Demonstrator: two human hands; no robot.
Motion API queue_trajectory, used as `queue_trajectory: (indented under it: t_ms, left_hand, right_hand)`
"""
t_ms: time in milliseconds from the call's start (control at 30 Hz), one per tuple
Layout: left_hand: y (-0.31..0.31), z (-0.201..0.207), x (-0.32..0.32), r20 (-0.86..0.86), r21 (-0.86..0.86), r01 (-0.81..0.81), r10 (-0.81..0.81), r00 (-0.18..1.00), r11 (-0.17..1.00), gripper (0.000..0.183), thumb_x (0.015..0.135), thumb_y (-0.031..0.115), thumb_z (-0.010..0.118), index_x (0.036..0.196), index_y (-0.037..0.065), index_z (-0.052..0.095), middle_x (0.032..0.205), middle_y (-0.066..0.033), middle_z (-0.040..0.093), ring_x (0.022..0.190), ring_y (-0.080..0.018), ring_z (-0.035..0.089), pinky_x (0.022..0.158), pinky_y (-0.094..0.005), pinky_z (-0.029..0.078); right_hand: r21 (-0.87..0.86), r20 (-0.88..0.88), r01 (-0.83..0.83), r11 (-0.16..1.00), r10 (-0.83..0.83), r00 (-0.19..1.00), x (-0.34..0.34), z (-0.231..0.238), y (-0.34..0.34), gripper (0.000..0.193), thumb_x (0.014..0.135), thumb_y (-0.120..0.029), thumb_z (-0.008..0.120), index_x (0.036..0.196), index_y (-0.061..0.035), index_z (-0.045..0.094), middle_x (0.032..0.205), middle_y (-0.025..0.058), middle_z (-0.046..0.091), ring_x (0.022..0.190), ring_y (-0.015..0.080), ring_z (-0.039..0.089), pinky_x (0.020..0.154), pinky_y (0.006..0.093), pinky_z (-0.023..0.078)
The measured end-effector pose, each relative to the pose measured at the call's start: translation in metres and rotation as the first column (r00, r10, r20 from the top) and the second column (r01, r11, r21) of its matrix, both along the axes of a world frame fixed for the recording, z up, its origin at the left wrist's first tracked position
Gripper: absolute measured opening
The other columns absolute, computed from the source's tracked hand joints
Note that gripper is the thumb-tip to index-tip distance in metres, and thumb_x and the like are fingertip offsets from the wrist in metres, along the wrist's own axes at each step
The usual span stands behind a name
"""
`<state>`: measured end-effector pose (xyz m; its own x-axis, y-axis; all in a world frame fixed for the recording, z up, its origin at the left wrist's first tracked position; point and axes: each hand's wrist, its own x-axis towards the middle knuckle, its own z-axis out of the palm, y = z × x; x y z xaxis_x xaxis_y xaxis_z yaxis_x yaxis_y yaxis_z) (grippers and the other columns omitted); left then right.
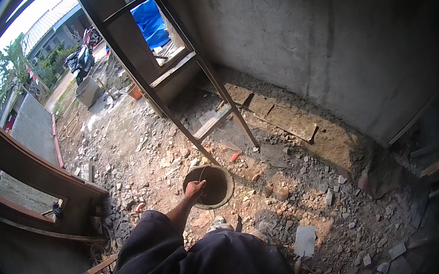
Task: The person scoops wet cement from a pile into a bucket using a hoe, carries the bucket to a wall, and applies the cement to the wall using a trowel while kneeling.
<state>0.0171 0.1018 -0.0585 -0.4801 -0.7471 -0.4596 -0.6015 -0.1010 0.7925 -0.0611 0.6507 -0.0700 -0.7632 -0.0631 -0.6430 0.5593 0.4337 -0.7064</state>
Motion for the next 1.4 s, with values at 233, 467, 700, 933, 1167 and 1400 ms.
queue_trajectory:
  t_ms: [233,467,700,933,1167,1400]
  left_hand:
    - [0.059,0.011,0.000,-0.167,0.017,-0.329,0.327,0.930,0.944,0.038,0.087,0.031,0.067,0.070,-0.001,0.059,0.063,-0.0069,0.057,0.053,-0.0163,0.059,0.050,-0.0332,0.054]
    - [0.127,-0.039,-0.008,-0.097,0.283,-0.443,0.485,0.869,0.851,0.027,0.090,0.032,0.064,0.091,0.006,0.058,0.080,-0.0060,0.054,0.069,-0.0212,0.055,0.061,-0.0367,0.048]
    - [0.184,-0.118,-0.073,0.095,0.376,-0.402,0.397,0.913,0.835,0.050,0.089,0.048,0.058,0.117,0.006,0.054,0.101,-0.0078,0.058,0.086,-0.0240,0.061,0.078,-0.0464,0.040]
    - [0.249,-0.177,-0.129,-0.037,0.513,-0.144,0.189,0.981,0.846,0.043,0.087,0.053,0.056,0.114,0.020,0.054,0.101,-0.0012,0.060,0.089,-0.0220,0.059,0.075,-0.0455,0.041]
    - [0.293,-0.123,-0.195,0.190,0.494,-0.438,0.398,0.897,0.751,0.035,0.087,0.049,0.062,0.087,0.014,0.054,0.069,-0.0034,0.054,0.067,-0.0227,0.056,0.061,-0.0386,0.042]
    - [0.364,-0.057,-0.248,-0.017,0.329,-0.418,0.448,0.894,0.847,0.038,0.087,0.045,0.066,0.085,0.008,0.054,0.073,-0.0062,0.058,0.064,-0.0214,0.064,0.057,-0.0310,0.051]
  right_hand:
    - [0.001,-0.050,-0.069,0.998,0.069,0.996,-0.073,0.007,0.102,0.053,0.074,-0.027,0.074,0.112,0.0015,0.051,0.082,0.0114,0.058,0.075,0.0221,0.060,0.063,0.0340,0.047]
    - [0.034,-0.070,-0.053,0.998,0.056,0.996,-0.118,0.007,0.162,0.052,0.073,-0.027,0.075,0.110,0.0010,0.052,0.083,0.0113,0.058,0.076,0.0221,0.060,0.065,0.0346,0.047]
    - [0.078,-0.112,0.051,0.996,-0.042,0.993,-0.148,0.009,0.220,0.052,0.071,-0.028,0.075,0.108,0.0005,0.052,0.085,0.0112,0.059,0.077,0.0221,0.060,0.067,0.0351,0.047]
    - [0.181,-0.131,0.171,0.969,-0.149,0.980,-0.179,0.033,0.279,0.051,0.070,-0.029,0.075,0.106,0.0000,0.052,0.086,0.0110,0.059,0.079,0.0221,0.060,0.069,0.0357,0.048]
    - [0.185,-0.020,0.064,0.981,-0.061,0.998,-0.250,0.072,0.300,0.054,0.068,-0.032,0.075,0.105,0.0006,0.053,0.090,0.0121,0.060,0.083,0.0230,0.059,0.074,0.0374,0.048]
    - [0.235,0.039,-0.365,0.901,0.367,0.929,-0.364,0.024,0.342,0.095,0.066,-0.042,0.076,0.135,0.0118,0.038,0.127,0.0280,0.054,0.120,0.0325,0.054,0.099,0.0386,0.043]
